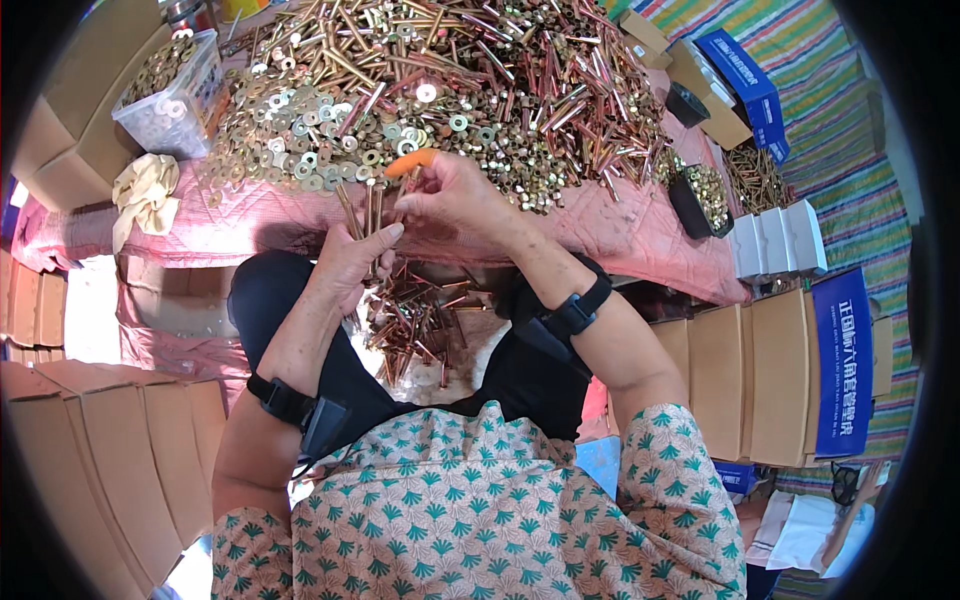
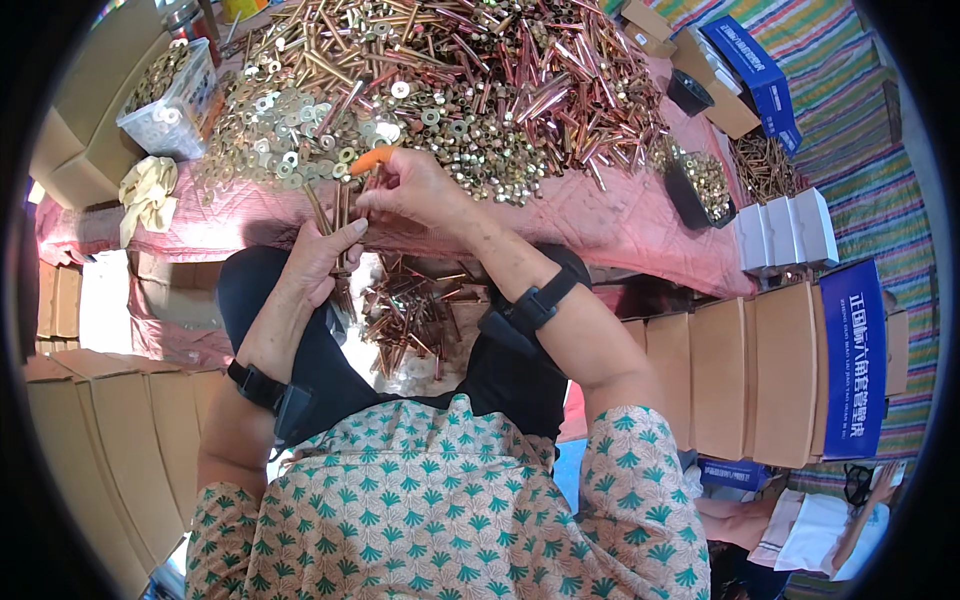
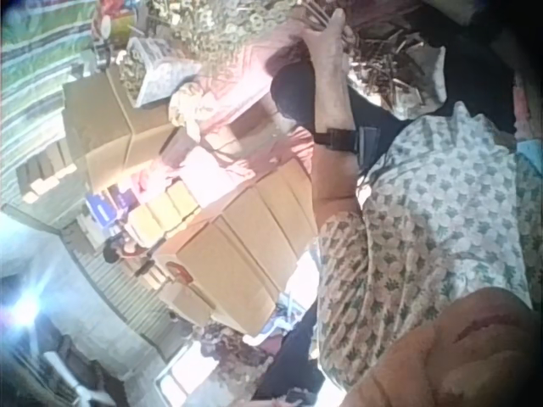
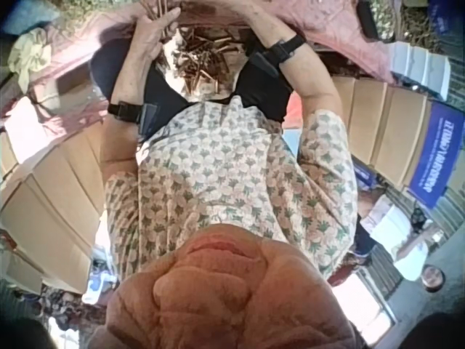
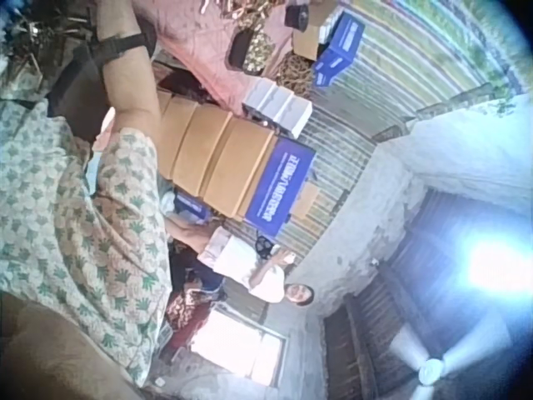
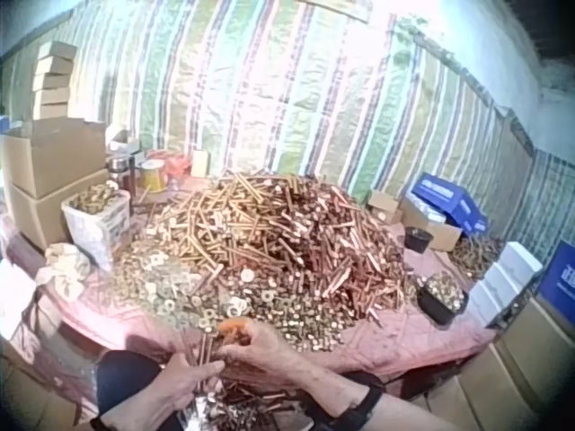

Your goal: Picking and threading washers onto screws from a large pile of metal hardware.

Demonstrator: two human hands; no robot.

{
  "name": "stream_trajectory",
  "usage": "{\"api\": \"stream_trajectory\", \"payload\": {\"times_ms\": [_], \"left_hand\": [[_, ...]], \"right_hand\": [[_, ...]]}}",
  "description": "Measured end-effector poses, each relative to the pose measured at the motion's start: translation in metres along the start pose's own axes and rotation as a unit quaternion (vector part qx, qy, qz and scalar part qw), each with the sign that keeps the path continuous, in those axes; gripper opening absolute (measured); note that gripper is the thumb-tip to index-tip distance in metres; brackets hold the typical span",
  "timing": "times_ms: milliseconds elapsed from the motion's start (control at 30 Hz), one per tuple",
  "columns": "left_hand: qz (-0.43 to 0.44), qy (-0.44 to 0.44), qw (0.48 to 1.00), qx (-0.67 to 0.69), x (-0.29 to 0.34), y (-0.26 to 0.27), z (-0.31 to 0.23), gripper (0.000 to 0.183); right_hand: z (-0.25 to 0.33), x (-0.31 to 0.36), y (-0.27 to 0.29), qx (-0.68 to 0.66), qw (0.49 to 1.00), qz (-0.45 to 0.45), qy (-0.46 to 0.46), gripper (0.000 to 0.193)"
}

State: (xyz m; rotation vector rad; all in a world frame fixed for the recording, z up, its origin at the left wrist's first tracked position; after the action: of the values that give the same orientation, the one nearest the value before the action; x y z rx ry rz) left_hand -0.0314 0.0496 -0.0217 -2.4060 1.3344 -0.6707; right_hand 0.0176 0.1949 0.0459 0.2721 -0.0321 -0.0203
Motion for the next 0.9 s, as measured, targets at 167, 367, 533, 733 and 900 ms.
{"api": "stream_trajectory", "payload": {"times_ms": [167, 367, 533, 733, 900], "left_hand": [[-0.066, -0.009, 0.997, 0.047, -0.002, 0.013, -0.003, 0.017], [-0.112, -0.008, 0.992, 0.060, -0.004, 0.026, 0.003, 0.015], [-0.106, -0.011, 0.992, 0.062, -0.005, 0.026, 0.004, 0.015], [-0.098, 0.037, 0.994, 0.045, -0.005, 0.021, 0.009, 0.014], [-0.087, 0.051, 0.995, 0.015, -0.006, 0.015, 0.010, 0.012]], "right_hand": [[-0.016, -0.022, 0.031, -0.041, 0.992, -0.109, -0.054, 0.025], [-0.008, -0.044, 0.021, 0.546, 0.814, -0.198, 0.021, 0.015], [-0.006, -0.042, 0.026, 0.499, 0.839, -0.216, 0.011, 0.015], [0.015, -0.035, 0.037, 0.446, 0.862, -0.231, 0.060, 0.006], [0.054, -0.055, -0.012, 0.176, 0.975, -0.090, 0.106, 0.017]]}}
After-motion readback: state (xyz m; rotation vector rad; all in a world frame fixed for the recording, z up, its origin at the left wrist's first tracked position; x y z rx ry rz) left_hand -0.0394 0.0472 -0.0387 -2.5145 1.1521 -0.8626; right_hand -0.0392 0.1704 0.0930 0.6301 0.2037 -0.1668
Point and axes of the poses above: each hand's wrist, its own x-axis away from the middle knuckle, its own y-axis out of the back of the hand, z = x × y, the point moved 5 cm from there along -x, towards the middle knuckle, and after that the axes turned 6 degrees about z, right-handed, at the moved point
